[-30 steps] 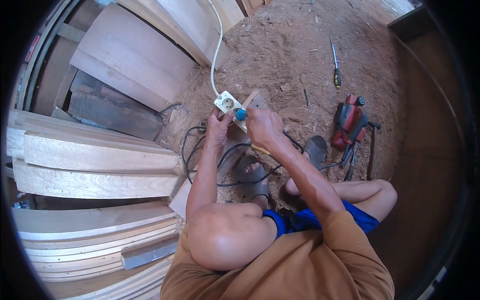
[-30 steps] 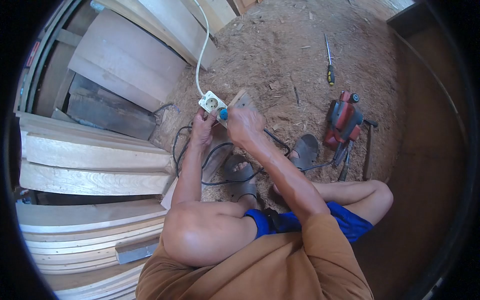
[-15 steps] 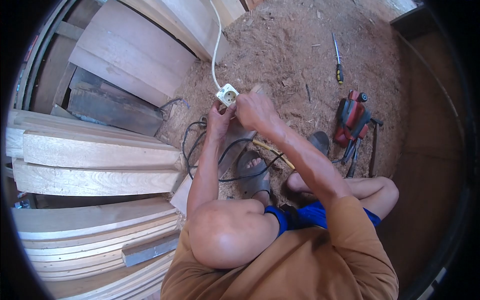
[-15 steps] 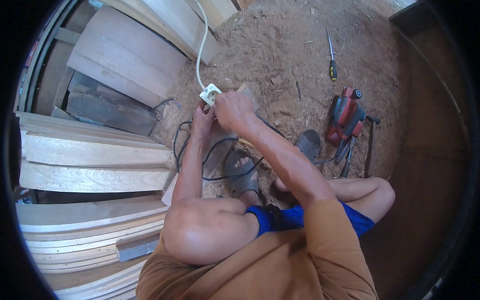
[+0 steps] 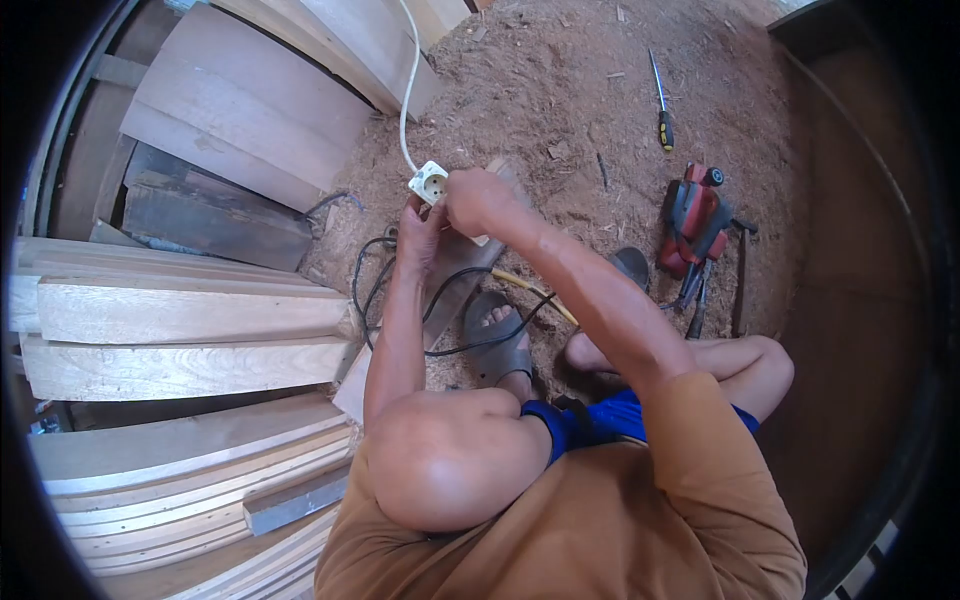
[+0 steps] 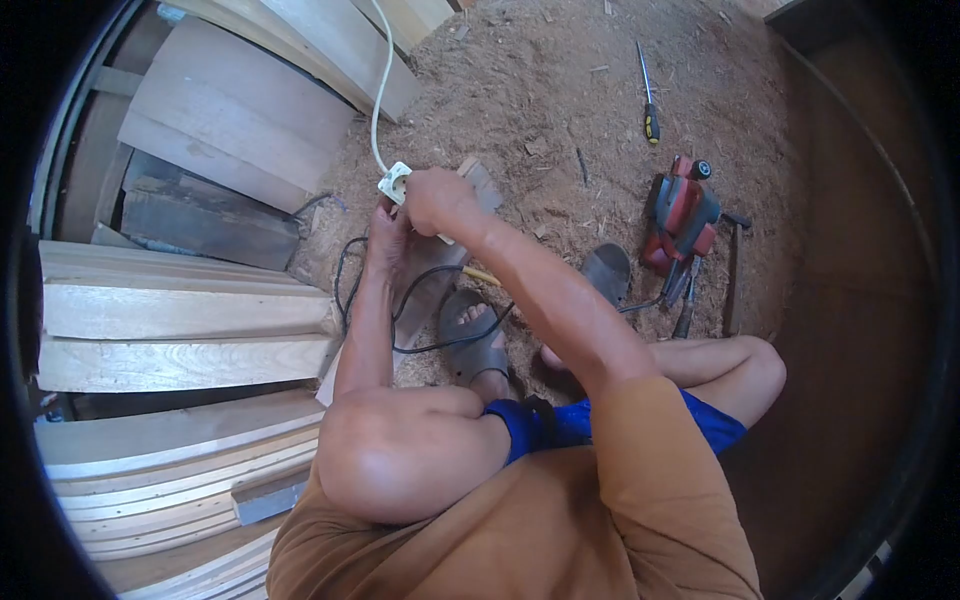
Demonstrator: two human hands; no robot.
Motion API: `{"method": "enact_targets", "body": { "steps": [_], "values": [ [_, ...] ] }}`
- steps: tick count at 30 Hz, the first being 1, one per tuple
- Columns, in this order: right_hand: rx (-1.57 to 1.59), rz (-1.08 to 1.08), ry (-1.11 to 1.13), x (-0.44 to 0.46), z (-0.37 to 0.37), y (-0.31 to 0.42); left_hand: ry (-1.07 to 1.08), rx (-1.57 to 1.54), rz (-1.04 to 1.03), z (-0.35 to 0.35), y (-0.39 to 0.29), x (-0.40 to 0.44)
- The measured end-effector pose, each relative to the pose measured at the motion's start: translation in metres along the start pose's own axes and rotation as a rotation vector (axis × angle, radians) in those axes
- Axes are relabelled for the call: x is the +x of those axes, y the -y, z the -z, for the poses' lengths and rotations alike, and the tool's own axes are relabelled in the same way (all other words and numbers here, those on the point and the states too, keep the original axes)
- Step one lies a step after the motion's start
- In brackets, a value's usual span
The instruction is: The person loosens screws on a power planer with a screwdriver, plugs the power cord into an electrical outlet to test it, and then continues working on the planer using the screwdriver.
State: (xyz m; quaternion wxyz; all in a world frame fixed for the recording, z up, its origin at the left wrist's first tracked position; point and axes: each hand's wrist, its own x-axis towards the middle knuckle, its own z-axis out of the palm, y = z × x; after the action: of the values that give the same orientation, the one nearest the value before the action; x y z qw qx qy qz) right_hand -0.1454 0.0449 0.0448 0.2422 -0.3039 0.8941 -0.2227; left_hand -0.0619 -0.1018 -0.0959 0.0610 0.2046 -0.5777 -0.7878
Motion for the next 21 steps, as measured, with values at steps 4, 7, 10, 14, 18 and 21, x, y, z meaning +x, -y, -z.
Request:
{"method": "enact_targets", "body": {
  "steps": [4, 7, 10, 14, 18, 21],
  "values": [
    [0.132, -0.095, -0.01, -0.03, 0.045, -0.026, 0.018, -0.038, 0.0, 0.001, 0.003, 0.001],
    [-0.014, -0.078, -0.454, -0.081, 0.064, -0.113, -0.001, 0.038, 0.092, 0.017, 0.004, 0.002],
    [-0.269, -0.33, -0.97, -0.149, 0.093, -0.212, -0.011, 0.098, 0.138, 0.024, 0.001, -0.003],
    [-0.164, -0.872, -0.585, -0.218, 0.092, -0.339, -0.076, 0.058, 0.07, 0.019, 0.001, -0.012],
    [0.363, -0.725, -0.569, -0.216, 0.059, -0.369, -0.068, 0.178, 0.07, 0.021, -0.049, -0.035],
    [0.99, -0.58, -0.695, -0.193, 0.027, -0.397, -0.076, 0.331, -0.05, 0.029, -0.104, -0.06]
  ]
}}
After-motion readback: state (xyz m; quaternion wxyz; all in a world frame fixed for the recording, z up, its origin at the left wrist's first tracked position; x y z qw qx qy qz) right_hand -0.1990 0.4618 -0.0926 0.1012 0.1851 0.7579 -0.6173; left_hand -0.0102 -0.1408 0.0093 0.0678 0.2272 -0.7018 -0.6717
